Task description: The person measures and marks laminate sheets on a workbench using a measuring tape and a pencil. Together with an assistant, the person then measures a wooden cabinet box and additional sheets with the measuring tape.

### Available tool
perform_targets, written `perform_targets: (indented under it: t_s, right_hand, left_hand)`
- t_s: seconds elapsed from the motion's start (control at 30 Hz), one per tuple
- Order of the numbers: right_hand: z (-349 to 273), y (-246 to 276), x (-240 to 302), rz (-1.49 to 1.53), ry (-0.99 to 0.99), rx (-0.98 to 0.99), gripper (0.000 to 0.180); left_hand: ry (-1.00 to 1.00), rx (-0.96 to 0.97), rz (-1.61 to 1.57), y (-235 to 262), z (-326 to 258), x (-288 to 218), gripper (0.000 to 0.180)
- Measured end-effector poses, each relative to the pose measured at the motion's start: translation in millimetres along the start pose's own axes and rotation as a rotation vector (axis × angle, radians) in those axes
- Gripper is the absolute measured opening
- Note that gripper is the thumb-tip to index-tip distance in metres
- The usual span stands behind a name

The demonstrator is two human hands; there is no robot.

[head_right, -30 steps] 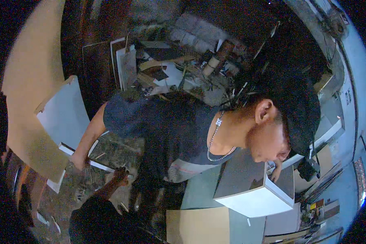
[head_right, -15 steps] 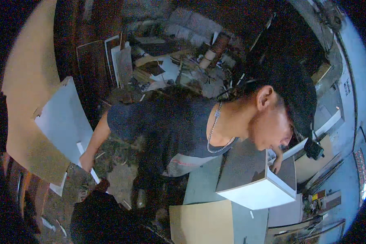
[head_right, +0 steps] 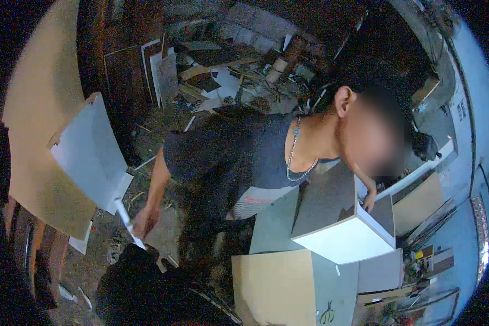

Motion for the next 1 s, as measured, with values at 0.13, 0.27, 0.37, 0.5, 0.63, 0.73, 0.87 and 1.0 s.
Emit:
perform_targets:
  t_s: [0.13, 0.27, 0.37, 0.5, 0.63, 0.73, 0.87, 1.0]
  right_hand:
    - [-39.4, 15.3, -25.9, -0.024, -0.035, -0.017, 0.032]
    - [-111.2, 33.4, -82.3, -0.091, -0.304, -0.131, 0.031]
    - [-151.7, 17.5, -118.2, -0.088, -0.446, -0.094, 0.03]
    - [-171.8, -20.9, -115.7, -0.062, -0.317, -0.251, 0.043]
    - [-250.8, -20.0, -108.1, 0.098, -0.517, -0.183, 0.043]
    - [-332.6, -11.0, -90.2, 0.043, -0.711, -0.218, 0.051]
    - [-429.3, 25.6, -68.3, -0.074, -1.0, -0.264, 0.058]
    - [-454.4, 71.2, -39.2, -0.553, -1.204, -0.813, 0.05]
  left_hand:
    - [-0.321, 0.032, 0.065, 37.0, -6.2, -72.6, 0.053]
    - [-0.695, 0.084, 0.299, 83.1, 17.3, -169.7, 0.057]
    - [-0.944, 0.015, 0.647, 112.4, 12.4, -244.7, 0.059]
    - [-1.437, -0.21, 1.181, 79.6, -26.0, -381.9, 0.063]
    - [-2.318, -0.412, 1.293, -14.8, -88.7, -436.1, 0.057]
    - [-2.769, -0.605, 1.209, -48.9, -108.3, -454.0, 0.054]
    - [-1.794, 0.549, 0.873, -54.3, -74.7, -461.6, 0.041]
    - [-0.443, 1.535, -0.568, -23.7, 134.8, -408.2, 0.051]
Point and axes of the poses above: each hand's wrist, its own z-axis towards the middle knuckle, its own y-axis out of the back of the hand, x = y × z, the point moved 1 cm from there along z, towards the middle knuckle, and after that the axes turned 7 degrees about y, right-handed, at the moved point
